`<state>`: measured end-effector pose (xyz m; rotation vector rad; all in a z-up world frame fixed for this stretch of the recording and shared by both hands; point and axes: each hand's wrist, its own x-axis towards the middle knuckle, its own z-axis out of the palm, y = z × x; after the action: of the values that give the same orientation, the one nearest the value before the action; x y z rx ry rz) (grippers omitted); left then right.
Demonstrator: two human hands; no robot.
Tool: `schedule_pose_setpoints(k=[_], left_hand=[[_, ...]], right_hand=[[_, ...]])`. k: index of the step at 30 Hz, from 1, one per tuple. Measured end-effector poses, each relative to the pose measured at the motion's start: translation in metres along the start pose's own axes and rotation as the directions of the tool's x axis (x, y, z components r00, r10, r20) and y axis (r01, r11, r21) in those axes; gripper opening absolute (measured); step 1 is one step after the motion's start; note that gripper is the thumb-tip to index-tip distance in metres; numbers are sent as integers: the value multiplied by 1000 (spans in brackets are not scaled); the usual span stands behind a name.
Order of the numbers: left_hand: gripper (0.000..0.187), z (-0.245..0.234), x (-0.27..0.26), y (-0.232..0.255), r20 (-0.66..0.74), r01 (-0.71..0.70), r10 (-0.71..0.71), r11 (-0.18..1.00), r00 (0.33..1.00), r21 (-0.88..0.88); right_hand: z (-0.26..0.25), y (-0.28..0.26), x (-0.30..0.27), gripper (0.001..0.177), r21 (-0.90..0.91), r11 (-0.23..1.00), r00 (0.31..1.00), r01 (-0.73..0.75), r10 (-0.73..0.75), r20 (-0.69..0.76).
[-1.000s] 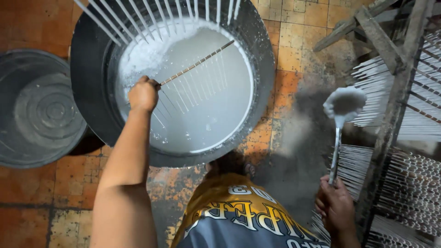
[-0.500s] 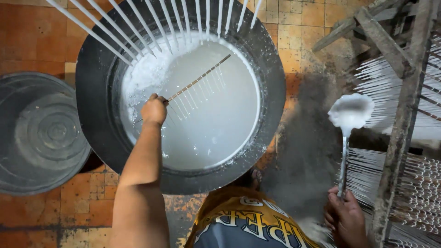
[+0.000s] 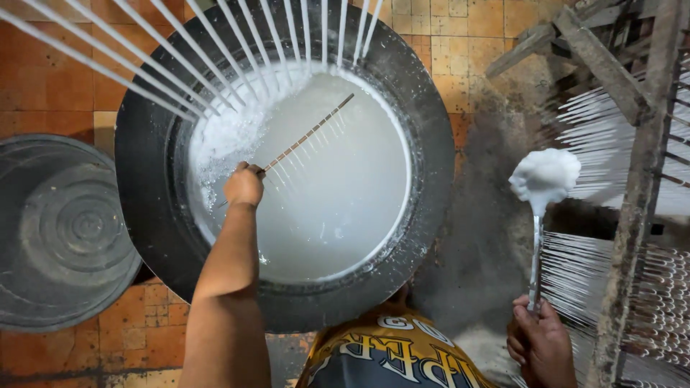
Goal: Dipping candle wicks into molten wax and hanging them on a rack to cool.
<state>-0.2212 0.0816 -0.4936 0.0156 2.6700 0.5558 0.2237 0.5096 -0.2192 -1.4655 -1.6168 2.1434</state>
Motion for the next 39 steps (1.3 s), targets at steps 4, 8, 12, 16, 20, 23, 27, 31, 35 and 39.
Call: schedule_pose_setpoints(k=[4,8,12,16,20,23,27,31,35,39], left_hand=[[23,-2,-1,2,20,11,-11,1000,1000,3],[23,6,6,-4,14,16,-16,1000,1000,2],[23,11,7,-7,8,-4,4,1000,1000,19],[23,17,9,-8,15,12,-12,1000,1000,-4],[24,7,1,2,23,12,-12,1000,1000,-7],[24,6,-2,4,29,48,-48,999,998,-21],[21,-1,-10,12,4,33,-33,999,999,-4],[29,-27,-28,24,27,-11,10,999,1000,37],[28,-79,-71,50,-61,-90,100,984,993,152],[27,-127,-140,84,-181,-104,136,979,974,176]], right_hand=[[1,2,4,11,4,1000,999,9,-9,31],[4,-1,6,8,-13,1000,1000,-27,27,-7],[0,3,10,10,-2,1000,1000,5,-5,6],[-5,6,14,13,-5,1000,1000,-6,6,-14],[5,-10,8,10,-8,998,997,-60,59,-50],[6,-13,9,9,-6,991,986,-133,132,-104],[-10,-7,15,9,6,987,983,-160,160,-94],[-36,10,25,7,24,998,999,-50,51,-14],[-36,-7,22,12,-30,999,999,-41,40,-11],[-56,-14,26,9,37,995,980,88,-94,174]])
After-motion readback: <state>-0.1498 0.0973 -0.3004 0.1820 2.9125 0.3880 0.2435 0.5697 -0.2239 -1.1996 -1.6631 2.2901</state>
